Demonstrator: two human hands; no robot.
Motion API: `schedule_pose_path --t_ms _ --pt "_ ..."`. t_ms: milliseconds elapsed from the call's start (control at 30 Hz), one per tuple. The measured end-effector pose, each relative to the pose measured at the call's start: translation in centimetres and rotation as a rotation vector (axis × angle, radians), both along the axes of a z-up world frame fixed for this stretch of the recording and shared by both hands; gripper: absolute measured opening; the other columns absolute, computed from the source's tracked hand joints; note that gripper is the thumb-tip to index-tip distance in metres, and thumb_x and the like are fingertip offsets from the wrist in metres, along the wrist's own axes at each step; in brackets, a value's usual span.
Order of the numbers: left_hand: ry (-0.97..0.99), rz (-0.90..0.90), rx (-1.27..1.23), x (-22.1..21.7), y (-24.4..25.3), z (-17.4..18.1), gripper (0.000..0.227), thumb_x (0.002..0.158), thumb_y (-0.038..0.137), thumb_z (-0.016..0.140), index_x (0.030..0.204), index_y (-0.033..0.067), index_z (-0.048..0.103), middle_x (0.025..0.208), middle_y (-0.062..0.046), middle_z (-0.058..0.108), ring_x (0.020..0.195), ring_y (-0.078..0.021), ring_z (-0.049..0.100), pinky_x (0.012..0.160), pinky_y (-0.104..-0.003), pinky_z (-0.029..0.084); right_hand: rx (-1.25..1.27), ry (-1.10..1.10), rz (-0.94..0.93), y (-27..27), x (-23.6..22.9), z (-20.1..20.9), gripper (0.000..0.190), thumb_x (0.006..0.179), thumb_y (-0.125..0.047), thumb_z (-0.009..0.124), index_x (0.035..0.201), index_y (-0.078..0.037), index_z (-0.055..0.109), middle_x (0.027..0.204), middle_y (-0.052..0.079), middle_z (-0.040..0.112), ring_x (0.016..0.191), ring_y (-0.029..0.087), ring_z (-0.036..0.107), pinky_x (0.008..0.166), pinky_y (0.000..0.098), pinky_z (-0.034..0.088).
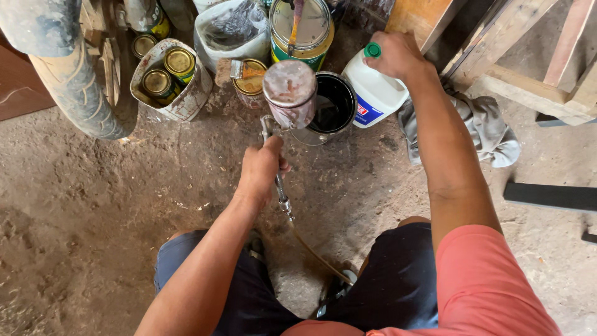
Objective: The person prepares paint in a small container, mixes it, and then uses a spray gun to apply a finish to a wooden furniture piece.
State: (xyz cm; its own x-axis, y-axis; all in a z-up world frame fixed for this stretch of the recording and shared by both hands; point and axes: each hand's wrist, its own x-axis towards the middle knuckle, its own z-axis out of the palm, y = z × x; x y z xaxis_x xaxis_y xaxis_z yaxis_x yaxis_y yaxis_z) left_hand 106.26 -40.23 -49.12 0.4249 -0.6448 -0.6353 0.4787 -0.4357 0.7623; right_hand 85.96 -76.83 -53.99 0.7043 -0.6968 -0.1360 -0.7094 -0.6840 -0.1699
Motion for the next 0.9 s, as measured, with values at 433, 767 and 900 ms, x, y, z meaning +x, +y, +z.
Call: schedule_pose_path --t_ms 433,767,900 --pt "-0.171 -0.023 0.138 0.5 -1.3 -0.6 0.042 0.087 0.033 0.057 0.074 -0.0060 0.065 0.066 -0.013 0.065 0.060 -0.0231 0.063 0.060 -0.038 0.048 -0.049 -0.207 -0.068 13.7 -8.3 -5.3 0.021 0.097 -0.017 0.075 0.117 -0.011 0.070 0.113 0.008 0.069 0.111 0.024 0.064 0.106 0.0443 0.054" --pt "-0.130 0.003 0.022 -0.7 -2.4 1.0 0.038 0.087 0.031 0.059 0.073 -0.0044 0.063 0.064 -0.012 0.062 0.059 -0.0223 0.060 0.059 -0.039 0.045 0.045 0.384 0.012 18.1 -10.3 -21.2 0.055 0.075 -0.039 0.084 0.117 -0.007 0.067 0.122 0.017 0.065 0.115 0.038 0.060 0.095 0.0569 0.047" --pt "-0.134 -0.014 0.018 -0.3 -2.1 1.3 0.038 0.087 0.032 0.057 0.073 -0.0025 0.063 0.063 -0.012 0.063 0.058 -0.0223 0.060 0.058 -0.039 0.045 -0.096 -0.416 -0.272 16.3 -10.9 -13.0 0.024 0.101 -0.030 0.074 0.095 -0.007 0.072 0.108 0.013 0.071 0.102 0.030 0.068 0.088 0.0478 0.056"
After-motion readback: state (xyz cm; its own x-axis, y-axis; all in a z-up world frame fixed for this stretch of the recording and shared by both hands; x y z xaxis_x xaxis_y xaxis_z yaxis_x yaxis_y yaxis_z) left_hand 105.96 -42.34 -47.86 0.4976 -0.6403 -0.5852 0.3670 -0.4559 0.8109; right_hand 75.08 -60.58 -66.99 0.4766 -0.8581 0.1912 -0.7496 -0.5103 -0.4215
